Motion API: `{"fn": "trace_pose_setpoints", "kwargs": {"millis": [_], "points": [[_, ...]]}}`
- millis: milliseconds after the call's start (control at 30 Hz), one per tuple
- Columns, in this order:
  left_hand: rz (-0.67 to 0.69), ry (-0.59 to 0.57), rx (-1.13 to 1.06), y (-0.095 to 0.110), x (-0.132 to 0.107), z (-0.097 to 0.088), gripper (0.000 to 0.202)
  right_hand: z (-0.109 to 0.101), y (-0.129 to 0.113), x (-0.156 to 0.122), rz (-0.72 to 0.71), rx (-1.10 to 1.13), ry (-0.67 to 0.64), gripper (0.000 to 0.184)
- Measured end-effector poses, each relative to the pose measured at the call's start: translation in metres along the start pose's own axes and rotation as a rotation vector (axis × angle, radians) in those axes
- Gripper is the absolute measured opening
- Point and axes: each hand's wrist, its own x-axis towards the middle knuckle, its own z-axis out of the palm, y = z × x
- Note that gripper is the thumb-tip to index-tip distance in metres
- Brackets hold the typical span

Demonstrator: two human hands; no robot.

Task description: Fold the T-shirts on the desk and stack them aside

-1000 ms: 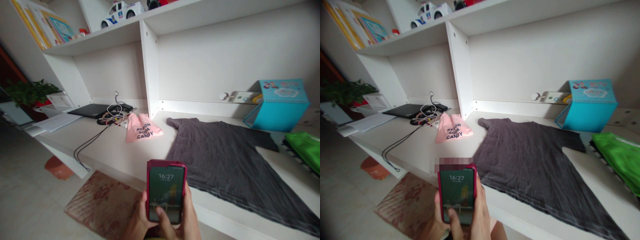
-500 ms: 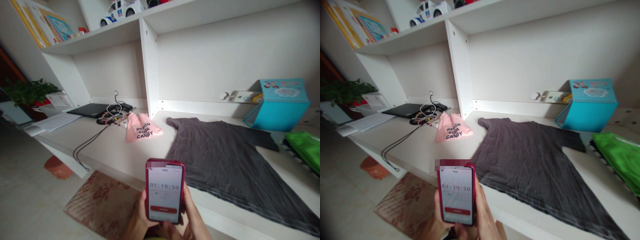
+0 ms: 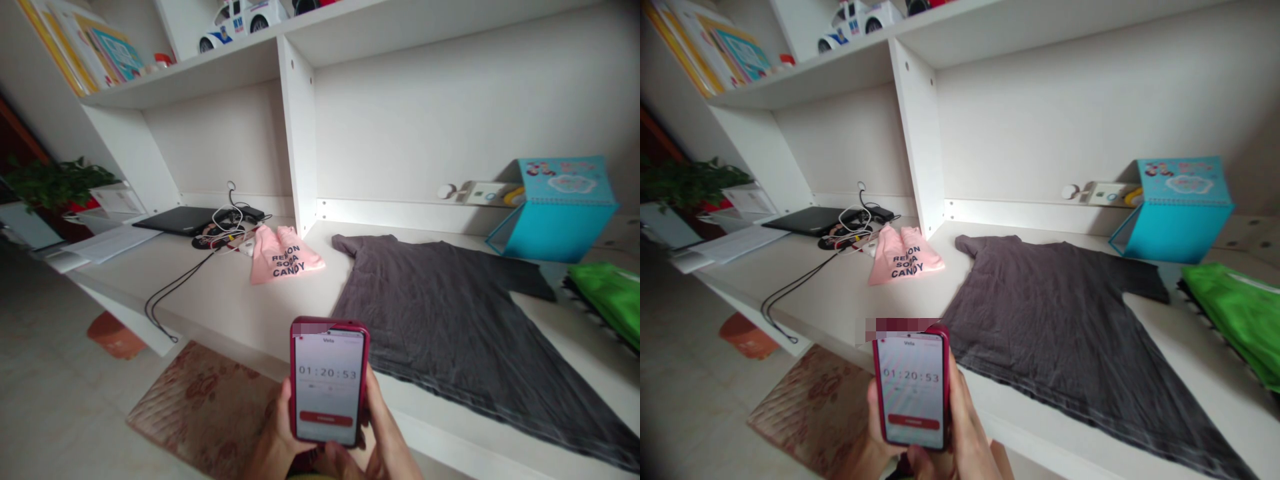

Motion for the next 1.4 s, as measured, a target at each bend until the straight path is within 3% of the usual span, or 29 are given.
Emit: {"fn": "trace_pose_setpoints", "kwargs": {"millis": [300, 900, 1067, 1233, 1400], "points": [[-0.02, 0.1, 0.014, -0.0013, -0.0026, -0.0033, 0.057, -0.0019, -0.0025, 0.0, 0.007, -0.002, -0.013, 0.083], [-0.01, -0.024, -0.045, 0.0009, 0.0006, -0.0011, 0.056, -0.0009, 0.0005, -0.0028, 0.039, -0.071, 0.01, 0.091], [0.007, -0.071, -0.037, -0.0005, -0.0011, -0.0056, 0.057, -0.0017, -0.0023, -0.0021, 0.026, -0.095, 0.008, 0.086], [-0.029, 0.013, -0.021, -0.0013, -0.0039, -0.0089, 0.056, -0.001, 0.0003, -0.0016, 0.011, -0.074, 0.003, 0.085], [-0.019, -0.009, 0.001, -0.0007, -0.004, -0.0085, 0.056, 0.0003, 0.0062, -0.0015, -0.04, -0.052, 0.004, 0.085]]}}
